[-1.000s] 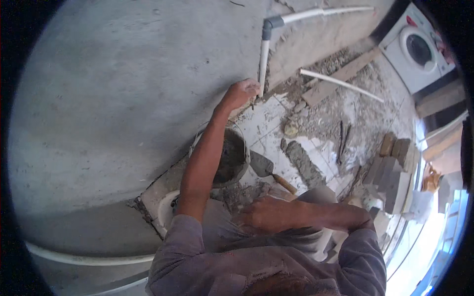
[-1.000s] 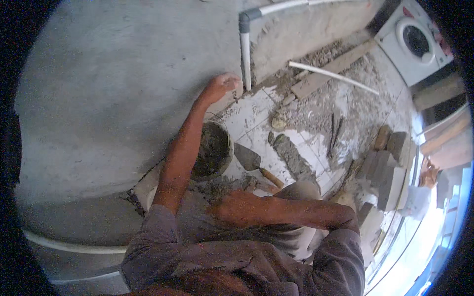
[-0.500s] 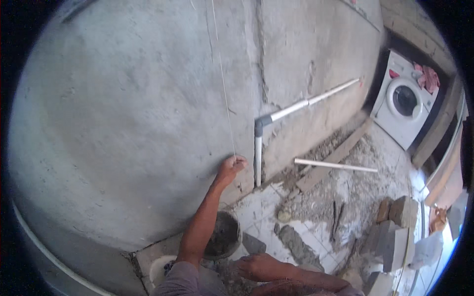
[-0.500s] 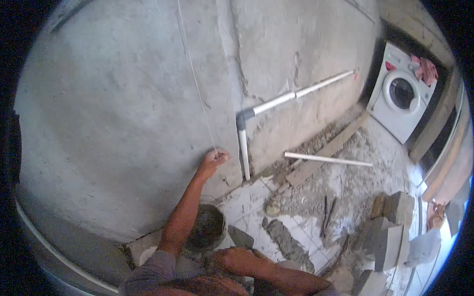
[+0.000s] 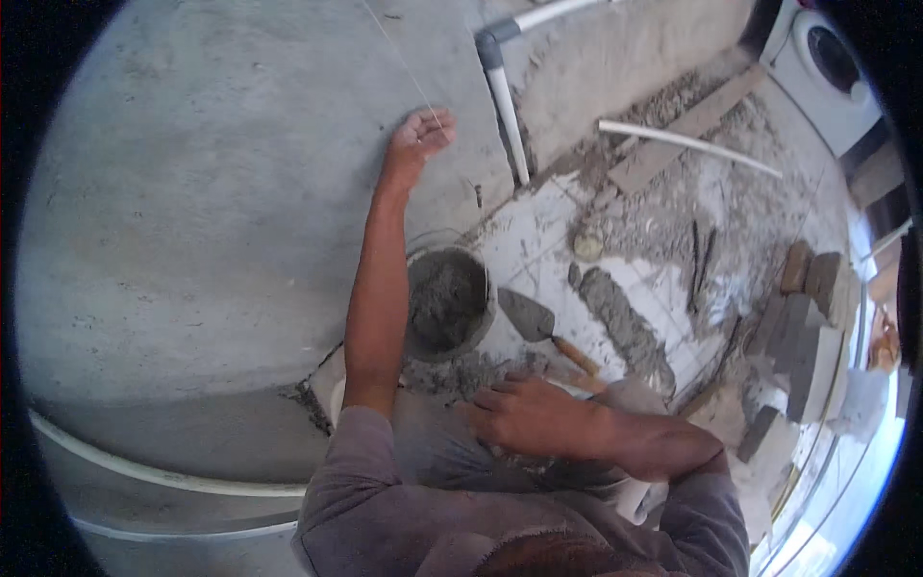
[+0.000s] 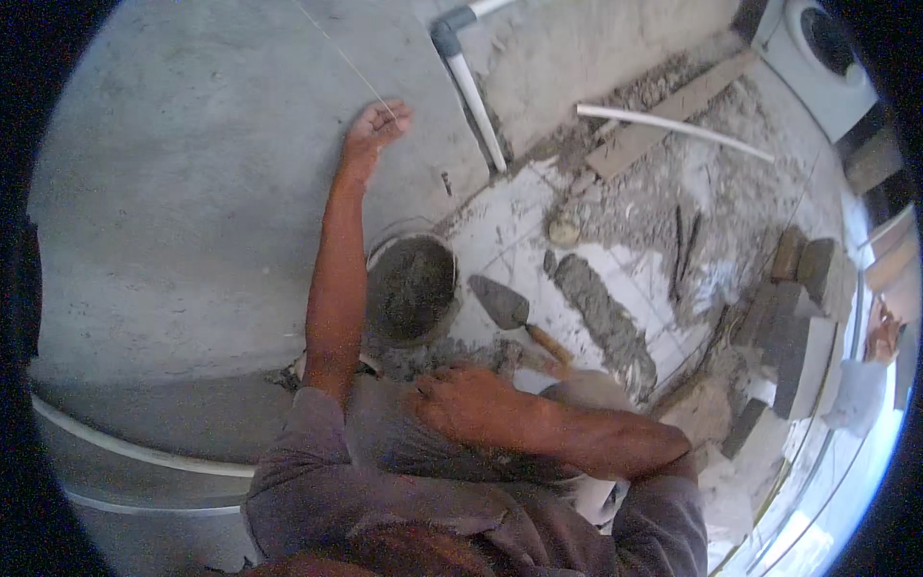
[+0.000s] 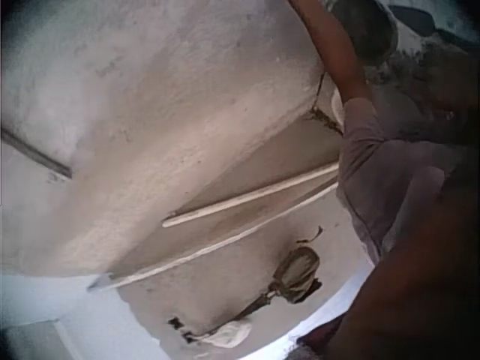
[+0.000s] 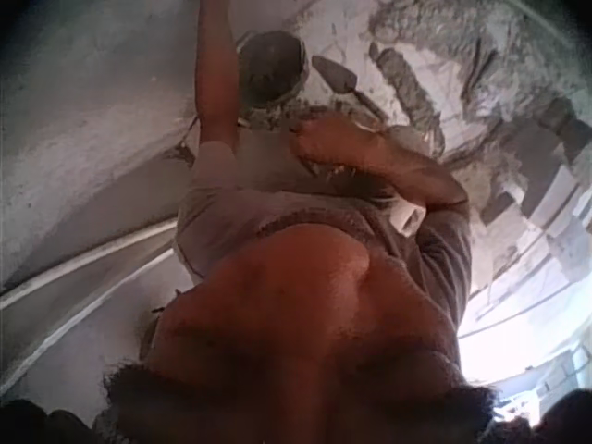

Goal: The person is seen applying mortar or cement to a small piece of tile or plumbing fixture in a renovation area.

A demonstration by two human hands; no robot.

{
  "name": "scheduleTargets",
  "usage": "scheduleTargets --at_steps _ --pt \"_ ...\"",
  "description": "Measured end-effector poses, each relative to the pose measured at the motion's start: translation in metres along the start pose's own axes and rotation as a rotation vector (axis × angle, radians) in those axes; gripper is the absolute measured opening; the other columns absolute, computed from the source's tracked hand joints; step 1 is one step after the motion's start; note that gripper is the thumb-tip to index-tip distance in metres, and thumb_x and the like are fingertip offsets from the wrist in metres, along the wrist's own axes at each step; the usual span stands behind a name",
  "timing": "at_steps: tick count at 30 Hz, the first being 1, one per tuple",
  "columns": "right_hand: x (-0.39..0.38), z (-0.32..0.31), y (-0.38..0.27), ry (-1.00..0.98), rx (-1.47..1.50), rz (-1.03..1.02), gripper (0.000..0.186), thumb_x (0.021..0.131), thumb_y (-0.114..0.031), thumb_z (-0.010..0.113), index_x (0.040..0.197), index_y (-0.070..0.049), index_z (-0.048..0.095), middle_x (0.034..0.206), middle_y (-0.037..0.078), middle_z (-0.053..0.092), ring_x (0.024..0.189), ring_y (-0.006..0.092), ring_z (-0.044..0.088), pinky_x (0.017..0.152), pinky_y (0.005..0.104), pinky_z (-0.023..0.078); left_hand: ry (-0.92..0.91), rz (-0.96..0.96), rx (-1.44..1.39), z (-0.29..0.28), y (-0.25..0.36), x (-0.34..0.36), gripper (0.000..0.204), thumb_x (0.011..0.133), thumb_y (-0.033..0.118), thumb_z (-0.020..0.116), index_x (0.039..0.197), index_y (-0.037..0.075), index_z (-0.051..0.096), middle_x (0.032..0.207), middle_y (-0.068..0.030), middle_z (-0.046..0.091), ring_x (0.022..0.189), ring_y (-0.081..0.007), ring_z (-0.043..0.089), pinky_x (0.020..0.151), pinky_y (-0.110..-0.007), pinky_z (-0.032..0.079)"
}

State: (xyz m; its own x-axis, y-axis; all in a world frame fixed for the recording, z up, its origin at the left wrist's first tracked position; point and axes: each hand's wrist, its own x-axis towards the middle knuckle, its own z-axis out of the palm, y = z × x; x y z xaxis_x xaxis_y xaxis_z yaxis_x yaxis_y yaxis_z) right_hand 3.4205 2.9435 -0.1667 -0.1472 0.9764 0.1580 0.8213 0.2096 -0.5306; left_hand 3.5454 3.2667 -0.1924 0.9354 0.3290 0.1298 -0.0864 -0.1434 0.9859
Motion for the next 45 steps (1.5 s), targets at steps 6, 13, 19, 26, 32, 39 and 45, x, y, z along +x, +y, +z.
scheduleTargets --at_steps 6,13,19,26,32,39,45 --pt "-0.013 0.009 -0.012 0.079 -0.032 -0.031 0.031 0.073 -0.016 0.051 0.1 -0.002 0.052 0.081 0.01 0.057 0.075 0.023 0.059 0.066 0.0339 0.047 0.021 -0.045 0.104 0.014 -0.02 -0.017 0.051 0.076 0.018 0.065 0.118 -0.003 0.043 0.113 -0.0119 0.055 0.107 -0.019 0.05 0.094 -0.031 0.035" --pt "-0.022 0.009 -0.024 0.038 -0.02 -0.004 0.028 0.073 -0.017 0.051 0.097 -0.002 0.053 0.081 0.008 0.057 0.074 0.0204 0.059 0.066 0.032 0.046 -0.017 -0.156 0.343 0.012 -0.051 -0.027 0.051 0.076 0.017 0.063 0.118 -0.005 0.045 0.116 -0.0146 0.053 0.104 -0.0199 0.051 0.088 -0.028 0.039" --pt "-0.027 0.005 -0.028 0.13 -0.016 -0.005 0.027 0.073 -0.019 0.052 0.094 -0.003 0.054 0.079 0.007 0.056 0.073 0.0204 0.059 0.065 0.0316 0.046 -0.031 -0.126 0.473 0.008 -0.079 -0.021 0.049 0.077 0.011 0.06 0.12 -0.005 0.044 0.116 -0.0169 0.053 0.105 -0.0213 0.052 0.088 -0.03 0.04" --pt "-0.029 0.013 -0.029 0.133 -0.036 0.038 0.025 0.073 -0.018 0.052 0.092 -0.002 0.054 0.077 0.006 0.056 0.071 0.0204 0.059 0.063 0.0309 0.046 -0.009 -0.155 0.514 0.012 -0.094 -0.018 0.045 0.074 0.007 0.06 0.117 -0.005 0.048 0.11 -0.0191 0.057 0.1 -0.0216 0.056 0.084 -0.029 0.043" --pt "-0.029 0.013 -0.033 0.141 -0.081 0.012 0.026 0.072 -0.018 0.052 0.092 -0.002 0.054 0.074 0.004 0.054 0.07 0.0189 0.058 0.062 0.0305 0.046 -0.039 -0.173 0.546 0.001 -0.102 -0.023 0.046 0.074 0.01 0.062 0.116 -0.005 0.049 0.11 -0.018 0.057 0.1 -0.0213 0.056 0.082 -0.029 0.043" --pt "-0.025 -0.009 -0.048 0.52 0.442 -0.447 0.034 0.077 -0.017 0.05 0.107 -0.001 0.053 0.078 0.008 0.054 0.068 0.0201 0.057 0.056 0.0304 0.045 -0.032 -0.193 0.541 0.013 -0.115 -0.023 0.045 0.074 0.011 0.063 0.114 -0.005 0.05 0.106 -0.0159 0.059 0.097 -0.0209 0.057 0.081 -0.029 0.044" --pt "-0.026 -0.027 -0.058 0.578 1.051 -0.716 0.045 0.069 -0.016 0.058 0.111 -0.003 0.047 0.092 0.015 0.053 0.083 0.0329 0.056 0.067 0.0401 0.046 -0.023 -0.149 0.477 -0.01 -0.117 -0.023 0.044 0.073 0.011 0.063 0.112 -0.004 0.051 0.104 -0.0157 0.06 0.095 -0.0202 0.057 0.081 -0.028 0.044"
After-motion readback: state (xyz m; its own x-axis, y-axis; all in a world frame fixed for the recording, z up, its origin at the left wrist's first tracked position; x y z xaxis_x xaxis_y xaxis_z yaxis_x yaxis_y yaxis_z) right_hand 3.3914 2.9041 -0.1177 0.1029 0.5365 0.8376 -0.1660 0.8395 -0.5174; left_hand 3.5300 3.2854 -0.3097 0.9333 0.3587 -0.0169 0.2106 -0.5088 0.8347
